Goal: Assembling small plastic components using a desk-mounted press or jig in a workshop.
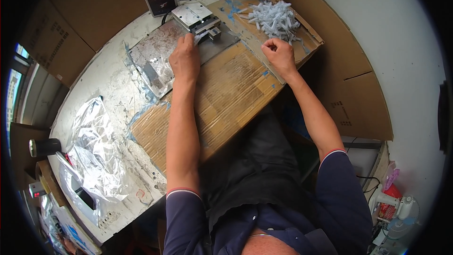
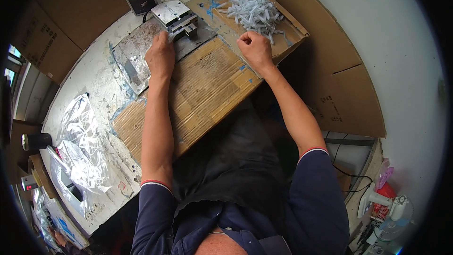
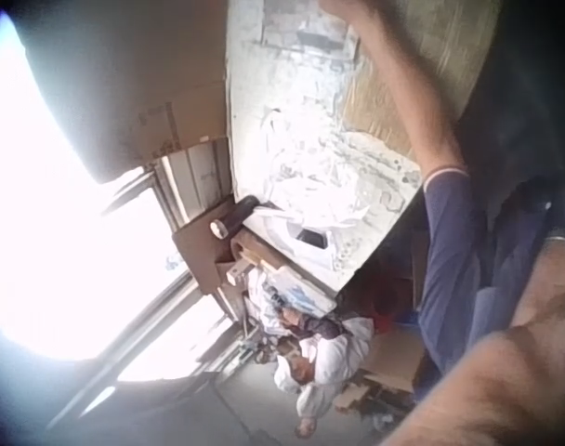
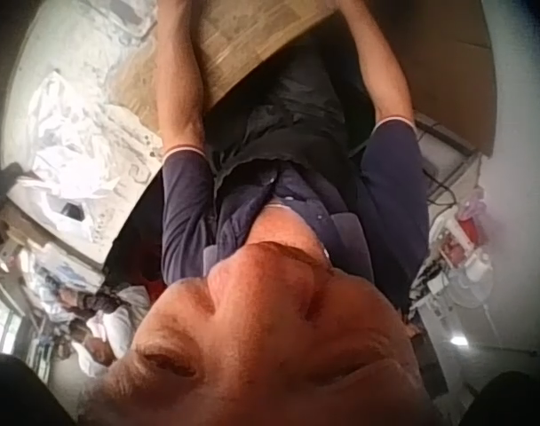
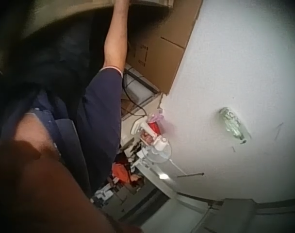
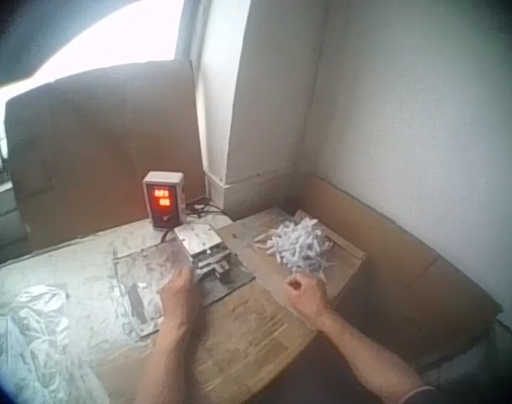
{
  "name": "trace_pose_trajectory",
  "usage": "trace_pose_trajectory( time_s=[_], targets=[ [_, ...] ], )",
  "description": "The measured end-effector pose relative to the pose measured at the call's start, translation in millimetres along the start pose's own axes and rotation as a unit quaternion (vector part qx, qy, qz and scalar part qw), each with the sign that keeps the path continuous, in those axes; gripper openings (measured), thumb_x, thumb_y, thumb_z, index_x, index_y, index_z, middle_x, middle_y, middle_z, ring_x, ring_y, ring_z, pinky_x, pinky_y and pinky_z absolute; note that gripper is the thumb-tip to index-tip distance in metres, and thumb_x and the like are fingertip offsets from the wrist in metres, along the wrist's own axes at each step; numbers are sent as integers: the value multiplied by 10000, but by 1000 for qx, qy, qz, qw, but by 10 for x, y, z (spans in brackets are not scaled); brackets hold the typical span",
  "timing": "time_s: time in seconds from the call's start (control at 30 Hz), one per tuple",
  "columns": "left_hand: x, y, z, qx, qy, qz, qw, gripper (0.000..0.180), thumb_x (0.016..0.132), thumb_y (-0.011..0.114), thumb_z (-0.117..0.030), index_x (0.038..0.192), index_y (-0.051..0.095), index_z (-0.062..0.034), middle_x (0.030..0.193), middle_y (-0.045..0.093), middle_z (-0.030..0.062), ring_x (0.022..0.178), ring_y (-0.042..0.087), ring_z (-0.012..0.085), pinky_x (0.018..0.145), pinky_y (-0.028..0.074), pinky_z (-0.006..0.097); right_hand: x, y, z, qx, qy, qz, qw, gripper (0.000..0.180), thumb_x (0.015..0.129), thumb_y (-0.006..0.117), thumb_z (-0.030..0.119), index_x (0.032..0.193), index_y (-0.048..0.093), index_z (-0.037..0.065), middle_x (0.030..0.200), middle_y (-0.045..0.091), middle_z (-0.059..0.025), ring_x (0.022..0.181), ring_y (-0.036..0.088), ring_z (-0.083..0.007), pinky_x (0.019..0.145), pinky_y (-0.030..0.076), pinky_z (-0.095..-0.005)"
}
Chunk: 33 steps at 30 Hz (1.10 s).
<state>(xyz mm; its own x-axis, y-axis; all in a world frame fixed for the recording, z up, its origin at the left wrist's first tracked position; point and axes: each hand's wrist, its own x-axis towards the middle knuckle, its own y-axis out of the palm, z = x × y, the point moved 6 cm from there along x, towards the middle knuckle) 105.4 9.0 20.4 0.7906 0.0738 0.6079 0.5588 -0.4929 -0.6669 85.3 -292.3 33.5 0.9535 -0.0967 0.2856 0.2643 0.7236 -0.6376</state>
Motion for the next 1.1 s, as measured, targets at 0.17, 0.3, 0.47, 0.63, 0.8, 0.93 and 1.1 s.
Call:
trace_pose_trajectory(
  time_s=[0.17,0.3,0.47,0.63,0.8,0.93,1.1],
  targets=[
    [10,-21,72,-56,-26,-29,998,172,947,669,-198,1063,618,-83,994,710,168,869,689,415,727,548,474,-25,137,21,-14,-1,7,1000,175,865,741,156,965,714,16,894,741,-118,793,713,-263,745,554,-368],
    [40,-29,282,-182,-139,-35,973,150,976,649,-202,1066,612,-87,926,712,153,763,700,336,664,525,445,-160,131,88,-97,-57,2,994,188,834,770,149,960,700,28,920,715,-122,852,694,-313,774,545,-414],
    [25,78,531,-598,-270,3,755,151,1045,600,-208,1111,629,-76,838,682,23,526,479,81,486,412,264,-255,170,232,-195,-119,25,973,182,836,765,159,960,702,42,949,697,-116,862,682,-327,769,536,-419],
    [13,70,479,-714,-265,55,645,209,1029,607,-134,1212,627,-34,936,664,30,603,471,51,477,365,206,-227,152,247,-222,-115,41,967,128,845,739,151,889,689,42,918,681,-124,878,664,-362,763,525,-454],
    [0,91,435,-743,-254,106,610,255,1018,622,-125,1231,626,15,945,640,21,632,484,56,491,390,196,-262,142,236,-198,-105,55,973,120,850,730,159,866,695,45,896,670,-129,888,660,-360,777,521,-455],
    [-2,83,423,-746,-258,109,605,251,1018,636,-137,1212,638,22,940,642,23,632,490,52,492,401,194,-257,132,205,-204,-108,59,971,116,845,726,152,849,693,41,891,666,-130,894,657,-361,782,518,-457],
    [-19,108,439,-731,-285,101,612,264,1024,653,-190,1183,657,21,916,637,21,629,492,47,481,398,192,-234,96,162,-134,-60,28,989,85,821,691,118,815,701,34,809,711,-148,759,694,-353,713,549,-431]
  ],
)
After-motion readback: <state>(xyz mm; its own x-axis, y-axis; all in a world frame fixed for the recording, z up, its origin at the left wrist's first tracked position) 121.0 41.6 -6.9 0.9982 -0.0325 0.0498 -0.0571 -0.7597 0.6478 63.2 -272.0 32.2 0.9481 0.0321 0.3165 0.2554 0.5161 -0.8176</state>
